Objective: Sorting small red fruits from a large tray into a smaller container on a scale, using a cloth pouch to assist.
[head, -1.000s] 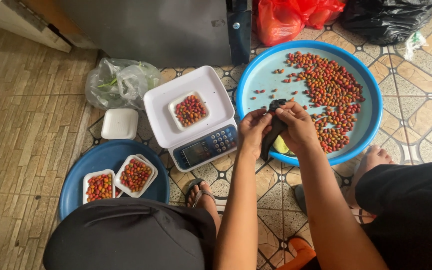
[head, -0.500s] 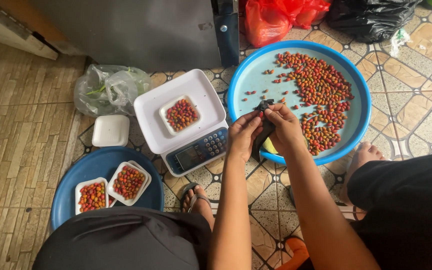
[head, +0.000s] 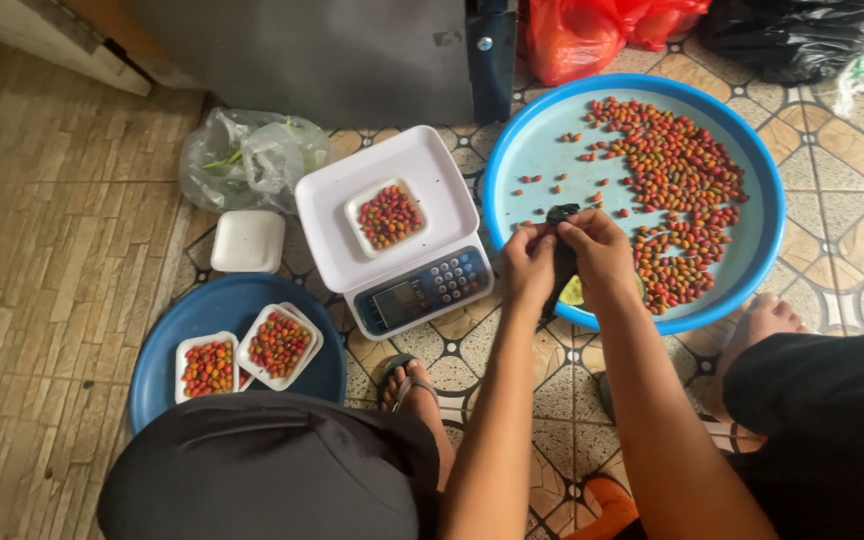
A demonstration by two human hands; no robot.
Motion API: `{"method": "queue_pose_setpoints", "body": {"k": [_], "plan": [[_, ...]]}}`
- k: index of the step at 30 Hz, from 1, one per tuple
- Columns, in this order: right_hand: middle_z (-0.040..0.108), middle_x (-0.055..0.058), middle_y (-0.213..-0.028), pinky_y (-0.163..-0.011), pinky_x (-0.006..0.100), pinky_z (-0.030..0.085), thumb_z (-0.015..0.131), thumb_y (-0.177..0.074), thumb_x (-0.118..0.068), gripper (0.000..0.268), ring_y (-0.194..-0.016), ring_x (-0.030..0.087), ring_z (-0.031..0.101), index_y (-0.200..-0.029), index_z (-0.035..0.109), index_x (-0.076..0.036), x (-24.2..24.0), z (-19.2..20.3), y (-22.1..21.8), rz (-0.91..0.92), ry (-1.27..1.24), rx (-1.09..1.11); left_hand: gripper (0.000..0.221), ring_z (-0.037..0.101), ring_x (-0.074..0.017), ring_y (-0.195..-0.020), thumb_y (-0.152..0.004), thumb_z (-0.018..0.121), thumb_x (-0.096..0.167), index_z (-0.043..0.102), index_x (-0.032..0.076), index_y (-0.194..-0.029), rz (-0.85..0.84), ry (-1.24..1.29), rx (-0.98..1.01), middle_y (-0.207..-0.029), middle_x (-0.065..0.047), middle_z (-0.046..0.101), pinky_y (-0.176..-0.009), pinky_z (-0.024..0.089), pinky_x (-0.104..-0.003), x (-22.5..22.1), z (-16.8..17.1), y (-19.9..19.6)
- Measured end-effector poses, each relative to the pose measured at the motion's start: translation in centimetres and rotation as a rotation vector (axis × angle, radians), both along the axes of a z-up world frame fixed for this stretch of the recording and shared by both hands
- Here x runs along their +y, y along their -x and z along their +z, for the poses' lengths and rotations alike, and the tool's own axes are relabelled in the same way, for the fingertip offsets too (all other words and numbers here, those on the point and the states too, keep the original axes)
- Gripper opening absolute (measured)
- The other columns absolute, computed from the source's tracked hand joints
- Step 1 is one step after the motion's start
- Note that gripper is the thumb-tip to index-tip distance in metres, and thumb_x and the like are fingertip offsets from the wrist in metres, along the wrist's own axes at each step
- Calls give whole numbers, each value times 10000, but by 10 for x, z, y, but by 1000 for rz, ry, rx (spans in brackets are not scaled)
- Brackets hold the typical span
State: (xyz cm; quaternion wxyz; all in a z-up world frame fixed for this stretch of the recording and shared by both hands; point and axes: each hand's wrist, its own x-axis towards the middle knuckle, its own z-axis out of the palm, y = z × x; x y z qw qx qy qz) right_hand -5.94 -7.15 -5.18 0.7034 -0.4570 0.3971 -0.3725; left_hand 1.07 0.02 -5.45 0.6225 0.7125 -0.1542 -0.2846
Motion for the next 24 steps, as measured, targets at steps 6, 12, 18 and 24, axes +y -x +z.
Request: {"method": "queue_pose_setpoints", "body": {"k": [6, 12, 18, 24], "plan": [[632, 0, -784, -675, 245, 520, 781, -897, -76, 78, -755, 94, 621, -937, 725, -115, 8, 20, 4, 35, 142, 187, 213, 753, -200, -908, -885, 703, 352, 780, 253, -1057, 60, -200, -37, -926, -1, 766, -824, 602, -346, 2, -8, -4], [652, 11, -829, -705, 300, 597, 768, -916, -88, 101, -775, 112, 665, -1000, 716, -104, 8, 33, 2, 21, 70, 120, 270, 756, -297, -944, -892, 701, 385, 799, 175, -1030, 245, -244, -4, -939, -87, 783, -848, 577, -407, 16, -14, -57], [663, 18, -881, -716, 342, 646, 760, -932, -88, 124, -799, 123, 703, -1032, 694, -120, -14, 25, 13, -56, 10, 55, 237, 746, -355, -959, -874, 702, 337, 810, 153, -978, 458, -352, -253, -911, -113, 780, -846, 580, -444, 45, -60, -203], [660, -3, -849, -730, 285, 656, 765, -917, -62, 133, -779, 91, 691, -1008, 690, -124, -24, 49, 25, -138, 26, 28, 133, 743, -335, -993, -910, 695, 219, 776, 138, -977, 257, -748, -529, -912, -97, 748, -866, 610, -451, 96, -84, -290]]}}
